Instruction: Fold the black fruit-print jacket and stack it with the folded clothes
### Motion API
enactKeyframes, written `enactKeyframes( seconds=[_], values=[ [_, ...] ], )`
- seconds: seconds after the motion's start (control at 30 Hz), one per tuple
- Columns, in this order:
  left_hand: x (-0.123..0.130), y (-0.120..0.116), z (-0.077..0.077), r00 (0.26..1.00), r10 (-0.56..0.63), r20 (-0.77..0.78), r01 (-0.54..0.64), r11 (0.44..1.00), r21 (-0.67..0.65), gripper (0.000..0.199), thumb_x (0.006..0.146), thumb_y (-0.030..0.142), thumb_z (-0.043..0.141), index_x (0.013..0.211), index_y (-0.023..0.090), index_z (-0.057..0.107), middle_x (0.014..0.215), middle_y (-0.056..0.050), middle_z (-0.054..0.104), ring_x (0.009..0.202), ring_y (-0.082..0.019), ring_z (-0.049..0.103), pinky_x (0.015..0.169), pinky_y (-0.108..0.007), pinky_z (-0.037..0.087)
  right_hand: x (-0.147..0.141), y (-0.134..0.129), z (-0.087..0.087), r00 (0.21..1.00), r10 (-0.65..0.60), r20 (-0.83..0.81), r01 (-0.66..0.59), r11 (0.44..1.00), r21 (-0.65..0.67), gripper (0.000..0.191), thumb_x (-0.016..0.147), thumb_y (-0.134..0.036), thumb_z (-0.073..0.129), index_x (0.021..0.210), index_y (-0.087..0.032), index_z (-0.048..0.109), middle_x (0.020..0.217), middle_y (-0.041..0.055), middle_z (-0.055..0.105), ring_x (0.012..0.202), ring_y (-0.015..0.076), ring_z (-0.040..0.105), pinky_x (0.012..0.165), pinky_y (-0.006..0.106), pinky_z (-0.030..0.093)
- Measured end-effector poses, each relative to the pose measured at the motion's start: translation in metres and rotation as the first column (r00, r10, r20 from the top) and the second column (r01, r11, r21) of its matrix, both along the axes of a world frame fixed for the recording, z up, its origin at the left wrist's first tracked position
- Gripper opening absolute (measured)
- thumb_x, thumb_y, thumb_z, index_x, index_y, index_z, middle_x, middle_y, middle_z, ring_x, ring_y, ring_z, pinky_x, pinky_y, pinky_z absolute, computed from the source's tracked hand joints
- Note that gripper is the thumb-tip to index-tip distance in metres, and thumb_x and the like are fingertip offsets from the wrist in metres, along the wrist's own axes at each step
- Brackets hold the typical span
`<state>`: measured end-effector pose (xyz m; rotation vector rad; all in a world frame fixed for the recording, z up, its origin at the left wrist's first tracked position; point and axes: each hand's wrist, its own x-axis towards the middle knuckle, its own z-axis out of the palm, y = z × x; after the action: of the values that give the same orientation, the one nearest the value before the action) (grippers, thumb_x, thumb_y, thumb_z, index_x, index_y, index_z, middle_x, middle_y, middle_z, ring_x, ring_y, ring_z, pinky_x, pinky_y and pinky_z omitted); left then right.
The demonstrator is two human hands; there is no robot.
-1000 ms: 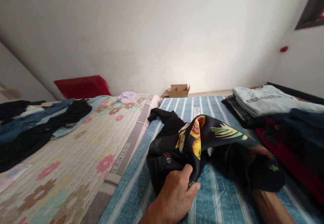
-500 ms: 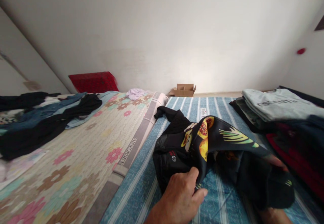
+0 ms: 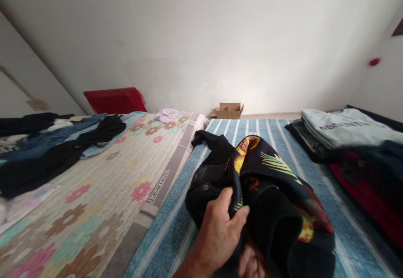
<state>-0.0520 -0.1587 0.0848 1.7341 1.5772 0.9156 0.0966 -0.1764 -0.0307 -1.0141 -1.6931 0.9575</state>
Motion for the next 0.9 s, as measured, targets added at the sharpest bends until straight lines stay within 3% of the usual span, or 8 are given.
enactKeyframes(
  seconds=[0.13, 0.23, 0.33, 0.47, 0.6, 0.73, 0.8, 0.9],
  values=[
    [0.002, 0.008, 0.003, 0.984, 0.021, 0.176, -0.033, 0.997, 0.067, 0.028, 0.083, 0.034, 0.052, 0.105, 0.017, 0.055, 0.073, -0.001, 0.059, 0.066, -0.013, 0.054, 0.059, -0.022, 0.042, -0.010, -0.004, -0.008, 0.999, 0.045, 0.030, -0.046, 0.999, 0.028, 0.048, 0.083, -0.051, 0.056, 0.122, -0.023, 0.053, 0.082, 0.0044, 0.069, 0.066, 0.0187, 0.066, 0.056, 0.031, 0.055],
    [0.010, 0.014, 0.002, 0.966, 0.024, 0.259, -0.050, 0.994, 0.095, 0.034, 0.083, 0.033, 0.052, 0.112, 0.015, 0.052, 0.073, -0.001, 0.060, 0.064, -0.013, 0.054, 0.058, -0.022, 0.043, -0.017, -0.005, -0.005, 0.983, -0.155, 0.099, 0.135, 0.975, 0.179, 0.067, 0.068, -0.053, 0.070, 0.126, -0.025, 0.051, 0.092, 0.0087, 0.070, 0.077, 0.0276, 0.068, 0.065, 0.038, 0.057],
    [0.022, 0.017, 0.002, 0.965, -0.004, 0.262, -0.029, 0.992, 0.123, 0.036, 0.083, 0.029, 0.051, 0.115, 0.014, 0.051, 0.072, -0.001, 0.060, 0.065, -0.013, 0.055, 0.058, -0.022, 0.044, -0.016, 0.003, 0.008, 0.917, -0.347, 0.198, 0.290, 0.920, 0.265, 0.058, 0.070, -0.045, 0.067, 0.122, -0.022, 0.054, 0.094, 0.0108, 0.068, 0.081, 0.0297, 0.066, 0.066, 0.040, 0.055],
    [0.030, 0.013, 0.004, 0.970, -0.115, 0.214, 0.085, 0.986, 0.146, 0.039, 0.082, 0.025, 0.052, 0.119, 0.013, 0.050, 0.074, -0.002, 0.062, 0.068, -0.013, 0.058, 0.062, -0.022, 0.048, 0.003, 0.023, 0.030, 0.919, -0.335, 0.206, 0.299, 0.936, 0.187, 0.019, 0.080, -0.036, 0.052, 0.081, -0.022, 0.064, 0.075, 0.0052, 0.062, 0.069, 0.0217, 0.061, 0.060, 0.031, 0.050],
    [0.012, 0.008, 0.004, 0.963, -0.106, 0.250, 0.044, 0.970, 0.239, 0.041, 0.083, 0.025, 0.052, 0.123, 0.016, 0.048, 0.096, -0.006, 0.066, 0.082, -0.014, 0.064, 0.076, -0.025, 0.052, 0.026, 0.038, 0.048, 0.968, -0.248, -0.043, 0.247, 0.969, -0.032, 0.025, 0.081, -0.041, 0.054, 0.070, -0.020, 0.063, 0.078, 0.0029, 0.062, 0.075, 0.0189, 0.058, 0.067, 0.027, 0.047],
    [-0.036, 0.021, -0.012, 0.982, 0.176, 0.068, -0.188, 0.900, 0.393, 0.043, 0.082, 0.017, 0.044, 0.125, 0.017, 0.048, 0.112, -0.009, 0.063, 0.101, -0.018, 0.062, 0.090, -0.033, 0.049, 0.045, 0.045, 0.063, 0.918, -0.332, -0.217, 0.288, 0.934, -0.210, 0.026, 0.076, -0.045, 0.062, 0.077, -0.020, 0.067, 0.077, 0.0008, 0.062, 0.076, 0.0187, 0.056, 0.068, 0.027, 0.045],
    [-0.062, 0.033, -0.028, 0.965, 0.226, -0.134, -0.154, 0.901, 0.406, 0.053, 0.076, 0.009, 0.042, 0.129, 0.017, 0.046, 0.123, -0.011, 0.058, 0.115, -0.022, 0.054, 0.098, -0.039, 0.044, 0.053, 0.049, 0.069, 0.888, -0.402, -0.224, 0.358, 0.909, -0.211, 0.027, 0.074, -0.045, 0.064, 0.080, -0.020, 0.068, 0.075, 0.0000, 0.061, 0.075, 0.0182, 0.055, 0.068, 0.027, 0.044],
    [-0.086, 0.051, -0.053, 0.901, 0.115, -0.419, -0.001, 0.965, 0.262, 0.072, 0.065, 0.004, 0.048, 0.136, 0.013, 0.039, 0.137, -0.016, 0.046, 0.129, -0.027, 0.039, 0.108, -0.046, 0.033, 0.064, 0.055, 0.076, 0.866, -0.468, -0.178, 0.449, 0.883, -0.136, 0.027, 0.073, -0.046, 0.064, 0.079, -0.020, 0.068, 0.074, 0.0001, 0.061, 0.073, 0.0176, 0.055, 0.065, 0.026, 0.043]
  ],
)
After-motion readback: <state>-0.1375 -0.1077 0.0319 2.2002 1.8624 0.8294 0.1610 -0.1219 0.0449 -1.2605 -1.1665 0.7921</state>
